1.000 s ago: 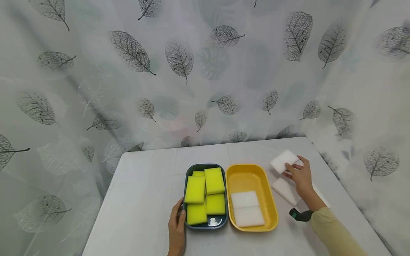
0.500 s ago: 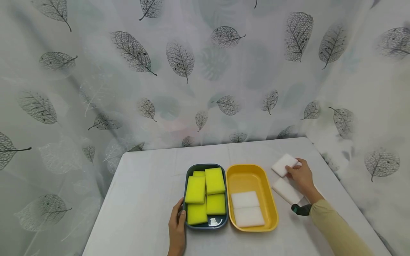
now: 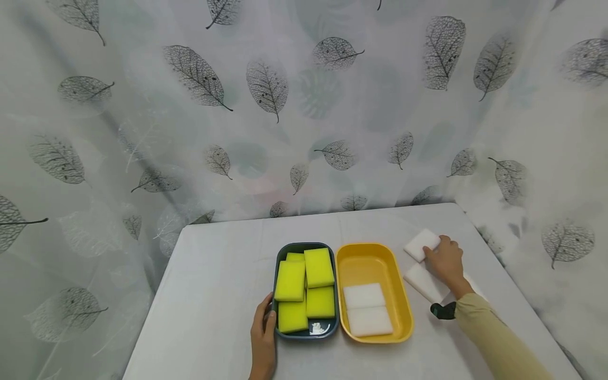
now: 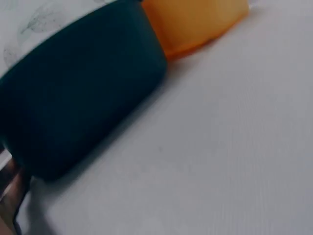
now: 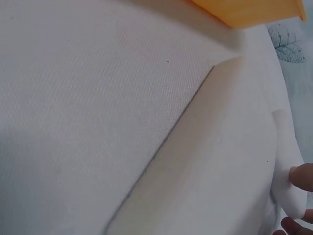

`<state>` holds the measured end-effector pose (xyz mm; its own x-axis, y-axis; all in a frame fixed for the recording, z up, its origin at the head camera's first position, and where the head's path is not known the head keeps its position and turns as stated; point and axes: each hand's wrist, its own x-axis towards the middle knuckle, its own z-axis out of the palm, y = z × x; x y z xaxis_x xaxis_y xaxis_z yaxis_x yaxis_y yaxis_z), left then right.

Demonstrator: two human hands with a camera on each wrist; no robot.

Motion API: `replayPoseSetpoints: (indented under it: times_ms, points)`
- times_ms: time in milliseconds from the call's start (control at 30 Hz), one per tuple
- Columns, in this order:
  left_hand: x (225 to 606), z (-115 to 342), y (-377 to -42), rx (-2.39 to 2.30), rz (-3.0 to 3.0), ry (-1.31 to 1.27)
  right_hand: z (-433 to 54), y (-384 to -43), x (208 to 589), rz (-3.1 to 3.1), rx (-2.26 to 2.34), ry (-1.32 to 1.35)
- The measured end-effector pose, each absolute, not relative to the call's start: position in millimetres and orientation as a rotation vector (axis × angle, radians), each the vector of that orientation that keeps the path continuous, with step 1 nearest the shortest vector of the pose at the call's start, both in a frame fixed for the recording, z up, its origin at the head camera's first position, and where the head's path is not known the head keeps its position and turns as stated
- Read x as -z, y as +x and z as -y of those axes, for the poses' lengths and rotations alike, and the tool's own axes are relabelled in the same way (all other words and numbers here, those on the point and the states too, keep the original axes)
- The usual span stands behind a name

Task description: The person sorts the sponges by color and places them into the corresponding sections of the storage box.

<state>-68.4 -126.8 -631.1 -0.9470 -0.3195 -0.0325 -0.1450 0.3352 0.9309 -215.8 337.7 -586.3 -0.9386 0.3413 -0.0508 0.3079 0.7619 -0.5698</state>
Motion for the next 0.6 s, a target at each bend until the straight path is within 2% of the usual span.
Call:
replayPoseSetpoints:
  times_ms: [233, 600]
  points:
    - [615, 123, -74, 1.575, 2.402, 0.341, -338, -215, 590, 2.912, -0.826, -0.508]
    - [593, 115, -87, 0.839, 2.459, -0.061, -333, -203, 582, 2.865, -0.837, -0.519]
